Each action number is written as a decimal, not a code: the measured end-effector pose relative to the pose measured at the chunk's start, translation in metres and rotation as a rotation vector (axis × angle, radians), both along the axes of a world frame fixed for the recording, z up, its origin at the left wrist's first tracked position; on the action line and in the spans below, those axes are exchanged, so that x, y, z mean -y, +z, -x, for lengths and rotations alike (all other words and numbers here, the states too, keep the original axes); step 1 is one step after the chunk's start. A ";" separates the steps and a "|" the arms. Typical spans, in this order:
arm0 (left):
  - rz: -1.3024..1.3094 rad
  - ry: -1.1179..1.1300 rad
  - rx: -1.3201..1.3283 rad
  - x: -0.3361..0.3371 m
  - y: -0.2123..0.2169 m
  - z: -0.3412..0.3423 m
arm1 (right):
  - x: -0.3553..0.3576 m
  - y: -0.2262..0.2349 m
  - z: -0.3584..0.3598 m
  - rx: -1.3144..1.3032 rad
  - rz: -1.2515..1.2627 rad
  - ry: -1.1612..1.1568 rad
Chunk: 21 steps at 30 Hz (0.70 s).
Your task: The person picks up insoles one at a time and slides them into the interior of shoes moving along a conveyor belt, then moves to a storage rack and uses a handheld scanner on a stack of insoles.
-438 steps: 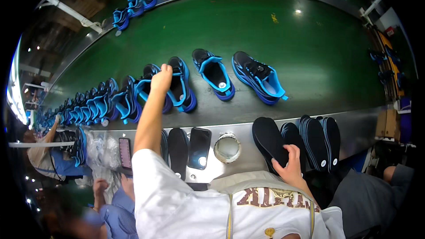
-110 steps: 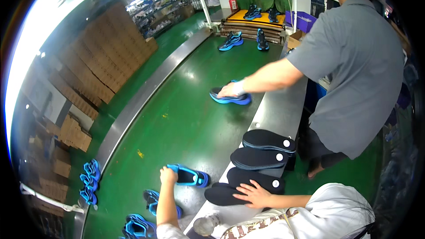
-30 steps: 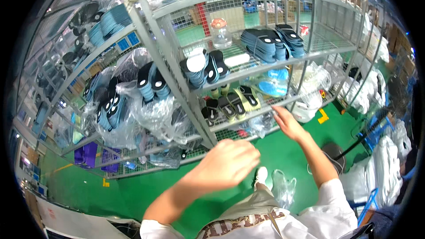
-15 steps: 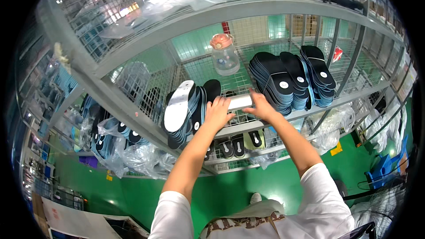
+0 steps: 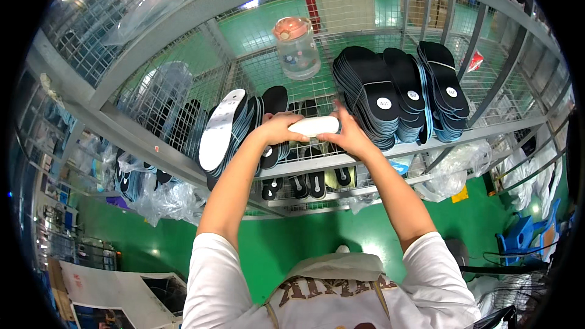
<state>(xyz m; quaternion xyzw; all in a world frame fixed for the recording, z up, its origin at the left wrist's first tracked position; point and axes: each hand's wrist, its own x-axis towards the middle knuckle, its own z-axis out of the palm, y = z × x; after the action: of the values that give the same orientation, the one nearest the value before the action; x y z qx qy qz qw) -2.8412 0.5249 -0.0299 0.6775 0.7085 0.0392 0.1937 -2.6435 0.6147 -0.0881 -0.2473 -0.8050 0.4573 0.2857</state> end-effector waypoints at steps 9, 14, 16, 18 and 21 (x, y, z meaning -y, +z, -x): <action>0.006 0.055 0.366 -0.004 -0.006 0.013 | 0.002 -0.002 0.001 0.040 -0.101 -0.051; -0.016 0.237 0.452 -0.001 -0.015 0.017 | 0.007 -0.004 0.005 -0.160 -0.344 -0.123; -0.074 0.217 0.349 0.006 0.005 -0.007 | 0.006 -0.005 0.002 -0.264 -0.440 -0.182; -0.122 0.181 0.390 0.007 -0.002 0.000 | 0.007 -0.006 0.004 -0.155 -0.455 -0.203; -0.198 0.121 0.410 0.005 -0.017 0.009 | 0.011 -0.001 0.011 0.013 -0.436 -0.308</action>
<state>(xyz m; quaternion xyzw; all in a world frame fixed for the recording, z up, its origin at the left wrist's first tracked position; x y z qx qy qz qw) -2.8503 0.5199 -0.0470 0.6275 0.6863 0.2565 0.2635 -2.6541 0.6032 -0.0892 -0.3026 -0.8391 0.2227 0.3935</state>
